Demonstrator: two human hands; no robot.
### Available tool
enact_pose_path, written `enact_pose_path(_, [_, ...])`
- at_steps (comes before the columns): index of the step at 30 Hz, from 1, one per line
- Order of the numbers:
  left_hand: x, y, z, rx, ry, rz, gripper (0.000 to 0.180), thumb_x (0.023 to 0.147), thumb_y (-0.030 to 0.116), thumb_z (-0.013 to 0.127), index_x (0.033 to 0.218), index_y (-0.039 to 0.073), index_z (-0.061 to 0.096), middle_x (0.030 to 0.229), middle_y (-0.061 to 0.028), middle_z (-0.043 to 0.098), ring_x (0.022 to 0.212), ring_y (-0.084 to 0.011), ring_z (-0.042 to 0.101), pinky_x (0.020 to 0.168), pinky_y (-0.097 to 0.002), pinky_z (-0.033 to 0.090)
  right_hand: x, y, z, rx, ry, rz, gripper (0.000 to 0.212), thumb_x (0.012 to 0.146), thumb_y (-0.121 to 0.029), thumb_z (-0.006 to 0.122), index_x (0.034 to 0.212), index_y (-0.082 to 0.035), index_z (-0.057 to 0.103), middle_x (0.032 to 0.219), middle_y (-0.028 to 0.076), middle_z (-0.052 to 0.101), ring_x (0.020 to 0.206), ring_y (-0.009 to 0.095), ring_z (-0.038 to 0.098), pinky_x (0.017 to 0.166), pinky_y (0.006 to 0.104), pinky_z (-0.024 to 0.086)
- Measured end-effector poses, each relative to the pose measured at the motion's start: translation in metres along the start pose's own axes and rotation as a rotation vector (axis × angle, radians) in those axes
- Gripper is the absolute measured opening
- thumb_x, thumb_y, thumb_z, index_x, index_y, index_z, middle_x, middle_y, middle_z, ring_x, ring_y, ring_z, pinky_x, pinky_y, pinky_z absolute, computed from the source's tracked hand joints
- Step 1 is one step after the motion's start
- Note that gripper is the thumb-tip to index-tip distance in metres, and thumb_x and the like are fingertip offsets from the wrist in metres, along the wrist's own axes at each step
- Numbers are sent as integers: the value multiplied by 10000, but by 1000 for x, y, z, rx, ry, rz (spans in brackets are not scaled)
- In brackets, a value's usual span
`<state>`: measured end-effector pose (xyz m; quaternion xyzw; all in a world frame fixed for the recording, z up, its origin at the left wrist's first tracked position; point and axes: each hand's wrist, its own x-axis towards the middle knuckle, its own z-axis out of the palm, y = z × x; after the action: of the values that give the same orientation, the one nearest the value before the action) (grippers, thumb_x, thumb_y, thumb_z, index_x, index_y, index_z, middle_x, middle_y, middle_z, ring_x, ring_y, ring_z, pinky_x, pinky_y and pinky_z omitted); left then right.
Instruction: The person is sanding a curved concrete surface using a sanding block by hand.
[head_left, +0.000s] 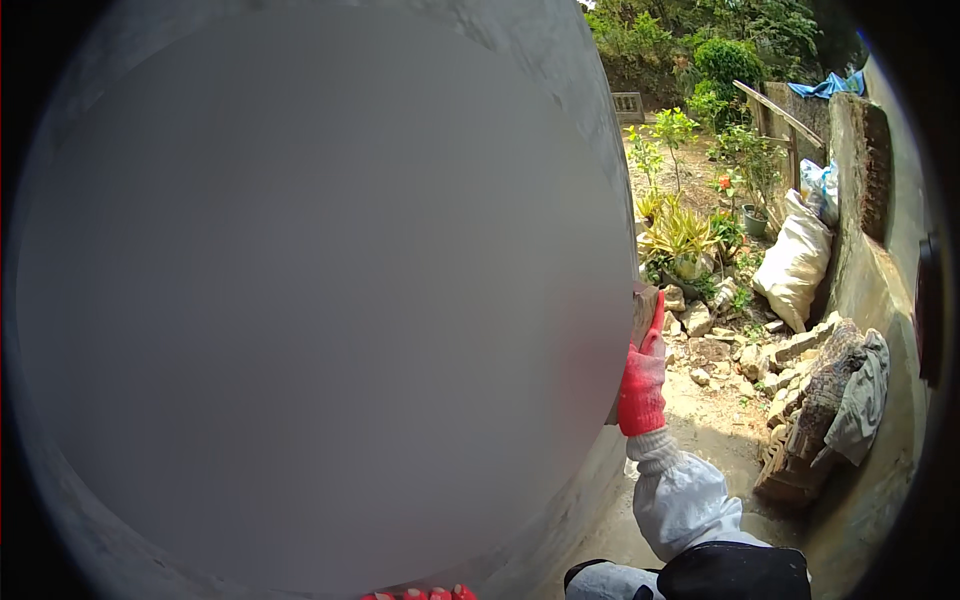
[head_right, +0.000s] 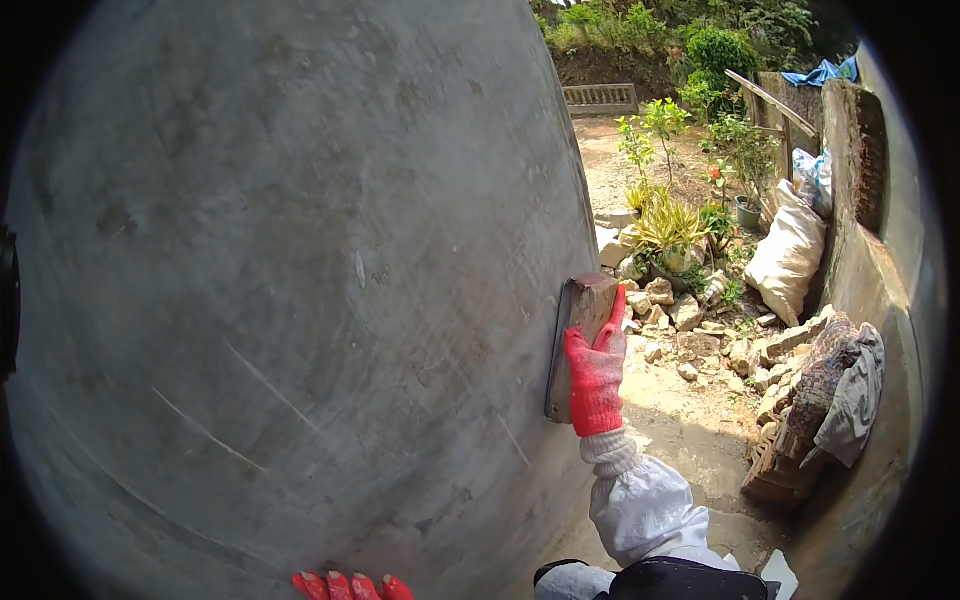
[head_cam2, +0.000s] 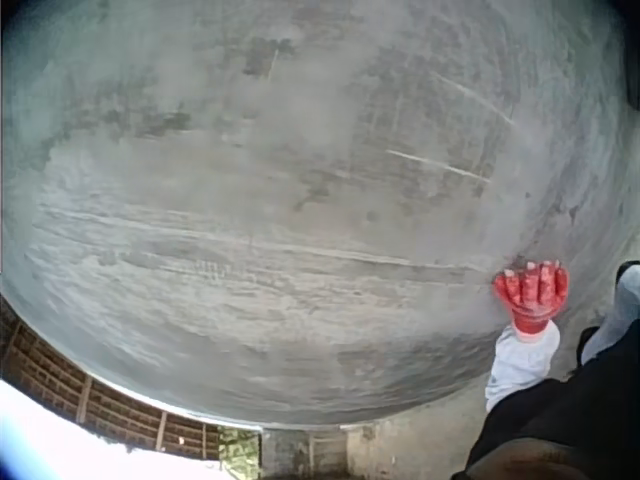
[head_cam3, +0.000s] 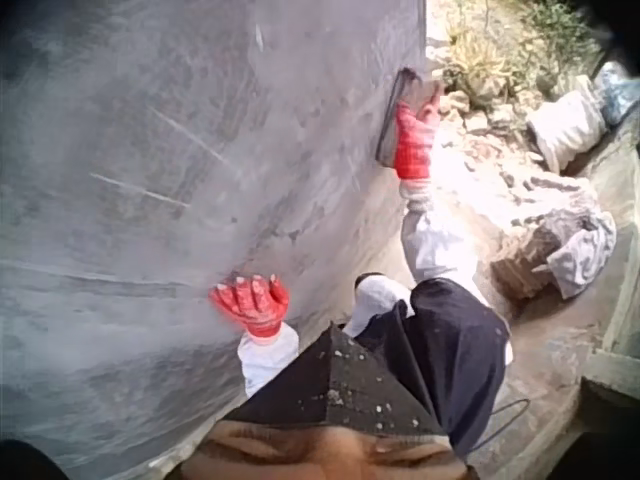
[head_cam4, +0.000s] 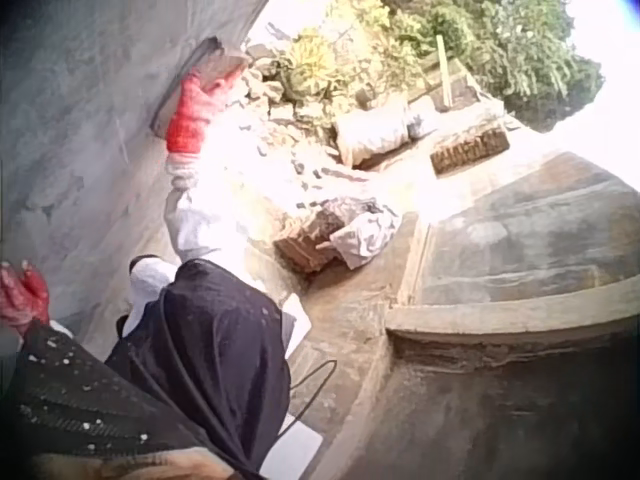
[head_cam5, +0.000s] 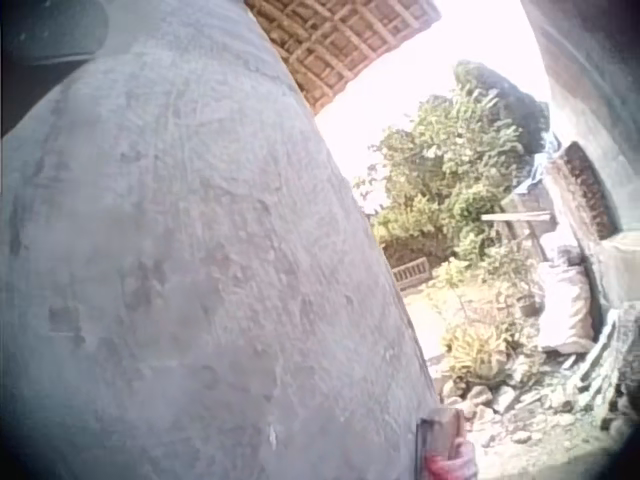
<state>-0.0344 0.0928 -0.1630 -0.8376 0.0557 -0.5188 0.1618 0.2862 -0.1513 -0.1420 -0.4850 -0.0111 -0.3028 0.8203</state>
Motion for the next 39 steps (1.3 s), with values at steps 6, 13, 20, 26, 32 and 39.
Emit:
enact_pose_path(6, [0,-8,-10,-331,-85,69,494,930,204,634,1385,102,471,1462,-159,442,1370,-449,428,1077,-681,359,-22,-32,19,-596,-84,-243,1164,645,-38,818,1603,-51,157,1200,214,639,1191,352,605,951,402,512])
enact_pose_path(13, [53,20,-35,-929,-351,55,519,910,115,629,1398,43,466,1438,-203,479,1264,-462,508,1064,-616,416,-123,-61,-82,-387,-171,453,917,824,-166,720,1586,-51,223,1295,145,635,1192,304,604,989,396,483])
enact_pose_path(20, [46,-4,-122,-1077,-755,-101,434,907,56,612,1331,-9,547,1304,-200,598,1200,-422,575,1036,-496,471,-302,-182,-302,547,403,800,664,975,-576,506,1406,-72,512,1233,199,658,1061,412,667,936,556,538])
enact_pose_path(26, [8,29,-150,-1309,-1167,-79,394,914,108,664,1295,29,606,1293,-198,622,1181,-367,609,1004,-445,491,-486,-279,-393,434,827,570,635,943,-577,585,1421,-164,515,1260,128,626,1051,319,662,962,502,531])
enact_pose_path(32, [-73,116,-141,-1225,-1546,134,444,973,278,603,1362,65,584,1364,-185,591,1264,-359,562,1068,-433,448,-536,-268,-422,24,1010,686,670,884,-516,693,1395,-112,538,1170,70,645,998,227,646,941,390,512])
enact_pose_path(39, [-162,217,-93,-1022,-1844,-136,578,981,416,560,1461,99,494,1507,-164,475,1405,-336,430,1157,-430,356,-467,-200,-455,465,591,700,477,997,-468,512,1324,-135,609,1297,88,651,1111,285,655,987,462,520])
